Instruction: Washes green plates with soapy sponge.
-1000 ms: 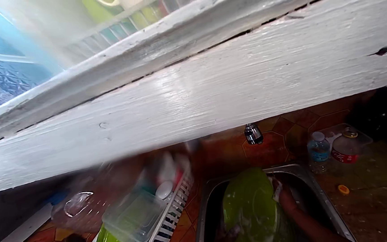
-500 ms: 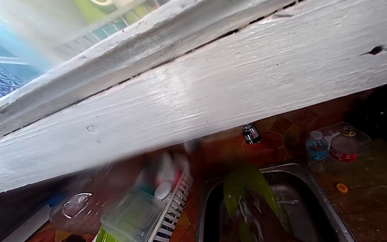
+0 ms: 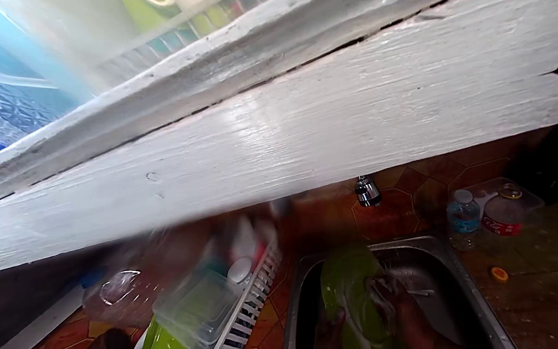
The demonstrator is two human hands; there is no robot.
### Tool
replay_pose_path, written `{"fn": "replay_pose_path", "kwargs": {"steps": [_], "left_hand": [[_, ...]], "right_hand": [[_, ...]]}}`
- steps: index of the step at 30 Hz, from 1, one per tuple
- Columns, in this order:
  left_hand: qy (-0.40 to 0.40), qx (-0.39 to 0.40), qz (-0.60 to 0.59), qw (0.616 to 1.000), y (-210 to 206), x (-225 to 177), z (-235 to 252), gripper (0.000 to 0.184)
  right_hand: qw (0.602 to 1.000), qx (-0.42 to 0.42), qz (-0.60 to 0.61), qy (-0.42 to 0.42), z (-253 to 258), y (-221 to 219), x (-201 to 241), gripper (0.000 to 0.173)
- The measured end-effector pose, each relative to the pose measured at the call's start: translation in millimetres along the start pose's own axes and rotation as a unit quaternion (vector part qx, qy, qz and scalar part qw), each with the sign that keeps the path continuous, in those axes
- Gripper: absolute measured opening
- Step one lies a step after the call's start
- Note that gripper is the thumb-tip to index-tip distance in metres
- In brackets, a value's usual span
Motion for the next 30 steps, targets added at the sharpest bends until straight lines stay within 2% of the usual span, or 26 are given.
{"fn": "replay_pose_path", "kwargs": {"steps": [2,4,6,9,12,14,16,18,20,22,23,24,26,28,30], "left_hand": [[0.005,0.025,0.036,0.999,-2.9,4.8,-1.9,0.020],[0.019,0.047,0.086,0.995,-8.4,8.7,-3.9,0.020],[0.039,0.053,0.129,0.989,-14.2,11.7,-7.3,0.020],[0.058,0.060,0.165,0.983,-21.5,14.0,-7.8,0.022],[0.054,0.050,0.192,0.979,-20.6,11.5,-3.5,0.025],[0.039,0.045,0.214,0.975,-17.3,9.1,-5.2,0.037],[0.046,0.060,0.229,0.970,-17.5,9.2,-9.5,0.053],[0.060,0.072,0.243,0.965,-22.1,9.7,-9.7,0.047],[0.080,0.087,0.247,0.962,-22.3,12.4,-8.4,0.035],[0.079,0.100,0.247,0.961,-22.5,13.5,-8.8,0.031],[0.073,0.106,0.250,0.960,-22.5,14.0,-10.2,0.031],[0.065,0.111,0.253,0.959,-21.9,13.6,-10.7,0.030],[0.048,0.116,0.250,0.960,-21.5,12.7,-9.3,0.029],[0.049,0.101,0.247,0.963,-19.7,12.8,-10.6,0.035],[0.059,0.086,0.255,0.961,-19.5,11.4,-11.9,0.040]], "right_hand": [[0.999,0.016,0.035,-0.036,10.8,10.5,3.0,0.058],[0.996,0.022,0.022,-0.083,31.6,30.1,8.4,0.070],[0.997,-0.008,-0.013,-0.071,48.6,47.8,23.3,0.068],[0.999,-0.010,-0.016,0.027,43.2,44.4,60.9,0.055],[0.986,-0.010,0.010,0.165,6.6,25.8,96.5,0.045],[0.969,-0.002,0.037,0.246,-8.6,12.1,97.9,0.036],[0.956,-0.006,0.034,0.290,-8.1,4.9,88.7,0.033],[0.959,-0.050,0.004,0.278,6.9,4.3,73.0,0.029],[0.978,-0.084,0.020,0.191,28.6,8.2,50.2,0.029],[0.990,-0.090,0.080,0.074,48.4,17.7,31.2,0.031],[0.991,-0.086,0.093,0.053,49.3,20.2,29.4,0.033],[0.990,-0.089,0.083,0.070,44.0,21.0,35.6,0.032],[0.980,-0.098,0.036,0.171,23.5,17.5,57.5,0.028],[0.961,-0.074,0.023,0.266,2.1,10.3,74.9,0.021],[0.950,-0.061,0.021,0.306,-3.0,4.6,75.1,0.018]]}}
Point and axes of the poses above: each hand's wrist, its own z-axis towards the middle knuckle, its own y-axis out of the back of the hand, x = y × z, the point moved 7 cm from there along z, towards the middle knuckle, and after that the axes turned 4 degrees about y, right-handed, at the moved point
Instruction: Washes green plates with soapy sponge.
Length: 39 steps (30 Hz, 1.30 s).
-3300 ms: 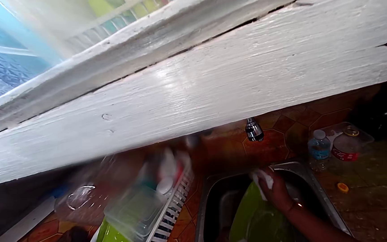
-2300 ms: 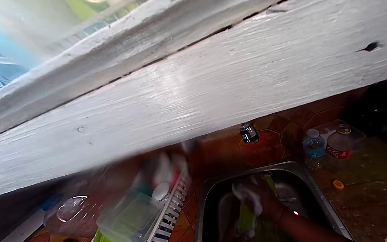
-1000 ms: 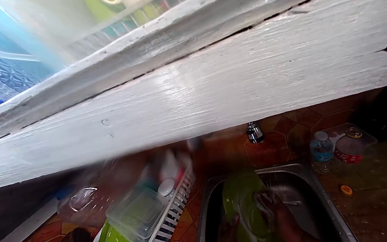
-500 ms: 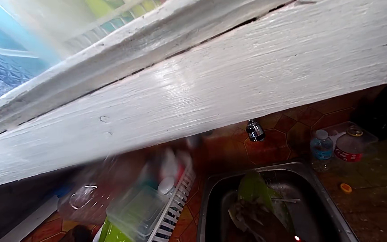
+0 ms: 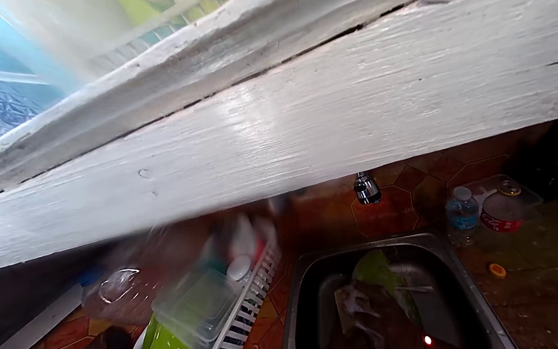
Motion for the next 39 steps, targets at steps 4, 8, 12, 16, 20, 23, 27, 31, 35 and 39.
{"fn": "replay_pose_path", "kwargs": {"steps": [4,8,12,16,20,23,27,31,35,39], "left_hand": [[0.015,0.020,0.042,0.999,-3.3,-6.2,4.2,0.027],[0.009,0.027,0.049,0.998,-2.6,-4.6,3.0,0.028],[0.020,0.018,0.050,0.998,-1.4,-2.7,3.2,0.026],[0.008,0.034,0.029,0.999,-0.9,-3.4,4.6,0.032],[0.005,0.019,0.014,1.000,2.9,-0.1,5.3,0.030],[-0.053,-0.011,0.013,0.998,9.2,11.6,8.6,0.021],[-0.070,0.006,-0.048,0.996,13.2,4.9,6.4,0.028],[-0.043,0.018,-0.053,0.998,17.4,-19.5,-9.0,0.026],[-0.083,-0.020,-0.159,0.984,30.4,-29.9,-19.5,0.026],[-0.120,-0.078,-0.288,0.947,47.2,-33.3,-12.9,0.029]], "right_hand": [[0.981,-0.071,0.010,-0.181,14.8,12.4,-51.8,0.023],[0.985,-0.066,0.002,-0.159,17.1,16.6,-33.1,0.025],[0.999,-0.035,-0.022,-0.018,3.2,4.0,-6.2,0.021],[0.971,-0.049,0.014,-0.232,8.9,10.5,-67.7,0.028],[0.957,-0.024,0.046,-0.285,13.4,7.0,-54.6,0.034],[0.998,0.011,0.013,-0.063,10.9,-10.8,0.5,0.027],[0.998,0.027,0.014,0.063,15.5,-14.9,-6.8,0.027],[0.995,0.000,0.011,-0.096,28.6,5.3,-64.8,0.033],[0.933,-0.033,0.138,-0.330,5.5,15.3,-122.7,0.038],[0.894,-0.051,0.186,-0.404,-30.2,11.6,-114.7,0.039]]}}
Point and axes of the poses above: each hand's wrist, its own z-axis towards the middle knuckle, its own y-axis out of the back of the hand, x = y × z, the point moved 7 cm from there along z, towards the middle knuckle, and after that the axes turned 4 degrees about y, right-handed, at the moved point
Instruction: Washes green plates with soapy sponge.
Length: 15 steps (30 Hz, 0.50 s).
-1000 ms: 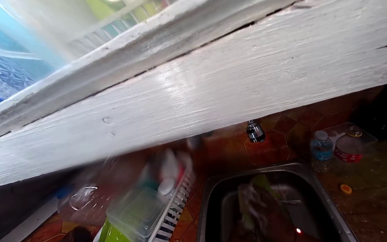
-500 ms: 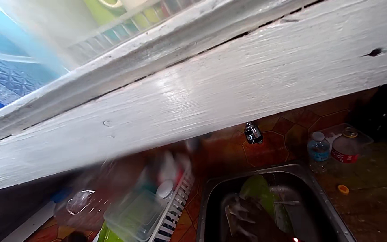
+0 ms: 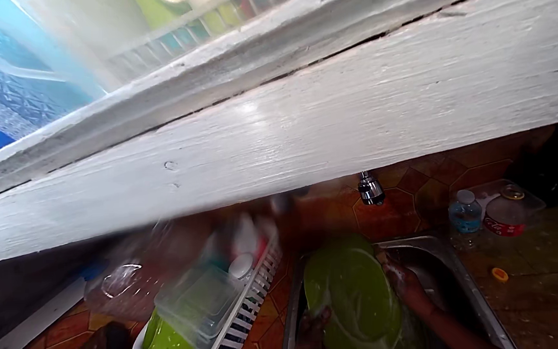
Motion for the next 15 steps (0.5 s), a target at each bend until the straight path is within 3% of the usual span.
{"fn": "replay_pose_path", "kwargs": {"steps": [2,6,11,15], "left_hand": [[0.005,-0.077,-0.055,0.996,3.2,-1.8,4.7,0.019],[0.016,-0.123,-0.161,0.979,0.6,-0.6,17.2,0.019],[0.028,-0.138,-0.192,0.971,-7.2,6.7,27.1,0.022],[0.050,-0.115,-0.160,0.979,-20.7,17.6,23.5,0.026]], "right_hand": [[0.999,0.023,-0.023,0.006,-19.5,-4.2,-6.4,0.044],[0.992,0.067,-0.072,0.080,-56.9,-17.8,15.9,0.049],[0.911,0.071,-0.259,0.313,-79.5,-39.1,54.8,0.042],[0.890,0.115,-0.235,0.373,-80.8,-54.4,74.2,0.037]]}}
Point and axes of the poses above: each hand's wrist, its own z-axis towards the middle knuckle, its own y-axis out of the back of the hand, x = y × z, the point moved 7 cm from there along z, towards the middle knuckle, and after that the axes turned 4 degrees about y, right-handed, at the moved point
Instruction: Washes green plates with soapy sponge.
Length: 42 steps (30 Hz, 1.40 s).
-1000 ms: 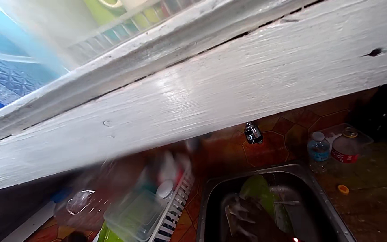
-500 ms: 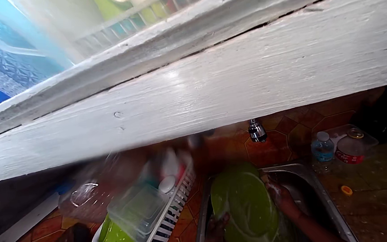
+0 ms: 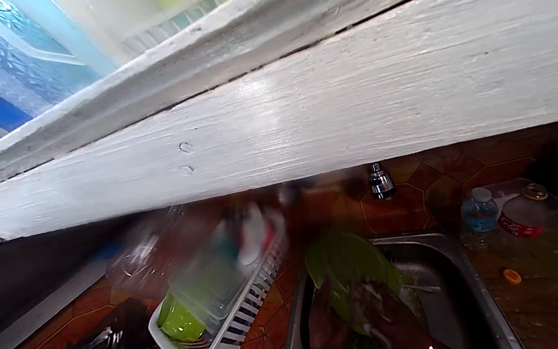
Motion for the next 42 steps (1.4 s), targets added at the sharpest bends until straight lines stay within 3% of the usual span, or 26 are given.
{"fn": "replay_pose_path", "kwargs": {"steps": [5,10,13,16,20,22,25,28,30,33,35,38,40,42], "left_hand": [[0.030,-0.018,0.071,0.997,-9.9,22.7,-15.3,0.029],[0.018,0.110,0.254,0.961,-10.3,39.0,-30.0,0.074],[0.038,0.136,0.361,0.922,-14.0,40.3,-41.1,0.048],[0.065,0.141,0.425,0.892,-19.5,35.9,-45.5,0.044],[0.022,0.119,0.411,0.904,-2.7,38.9,-39.1,0.035],[0.013,0.116,0.393,0.912,0.4,39.0,-37.8,0.039],[0.049,0.111,0.342,0.932,-3.0,34.8,-45.0,0.044],[0.012,0.064,0.259,0.964,-2.5,19.1,-47.8,0.034],[-0.013,0.027,0.220,0.975,1.0,6.8,-40.5,0.031],[-0.001,0.011,0.211,0.977,9.5,7.6,-26.8,0.030],[0.023,0.025,0.233,0.972,7.3,16.8,-27.7,0.030],[0.058,0.103,0.232,0.966,3.4,31.2,-35.1,0.036],[0.050,0.119,0.221,0.967,2.2,30.5,-39.6,0.035],[0.035,0.130,0.218,0.967,1.1,22.7,-42.3,0.034]], "right_hand": [[1.000,-0.030,0.007,0.003,19.1,-7.9,3.3,0.038],[0.994,-0.104,0.015,-0.027,44.2,3.5,-6.0,0.040],[0.972,-0.114,0.156,-0.136,57.4,18.6,-19.4,0.039],[0.935,-0.096,0.282,-0.193,56.9,22.0,-15.1,0.041],[0.981,-0.063,0.160,-0.091,52.8,10.7,0.2,0.043],[0.986,-0.071,0.117,-0.093,53.0,8.4,-15.2,0.044],[0.969,-0.071,0.093,-0.217,45.9,7.7,-69.8,0.050],[0.937,-0.022,0.108,-0.331,10.8,-5.0,-102.5,0.055],[0.934,0.027,0.129,-0.332,-5.7,-11.7,-76.1,0.058],[0.956,0.036,0.161,-0.242,-6.2,-14.9,-21.8,0.056],[0.967,0.014,0.175,-0.185,6.6,-10.5,-11.1,0.054],[0.987,-0.039,0.075,-0.140,21.3,-0.8,-42.1,0.054],[0.982,-0.068,0.024,-0.177,18.9,4.5,-72.4,0.054],[0.956,-0.078,0.060,-0.275,5.5,2.9,-97.6,0.054]]}}
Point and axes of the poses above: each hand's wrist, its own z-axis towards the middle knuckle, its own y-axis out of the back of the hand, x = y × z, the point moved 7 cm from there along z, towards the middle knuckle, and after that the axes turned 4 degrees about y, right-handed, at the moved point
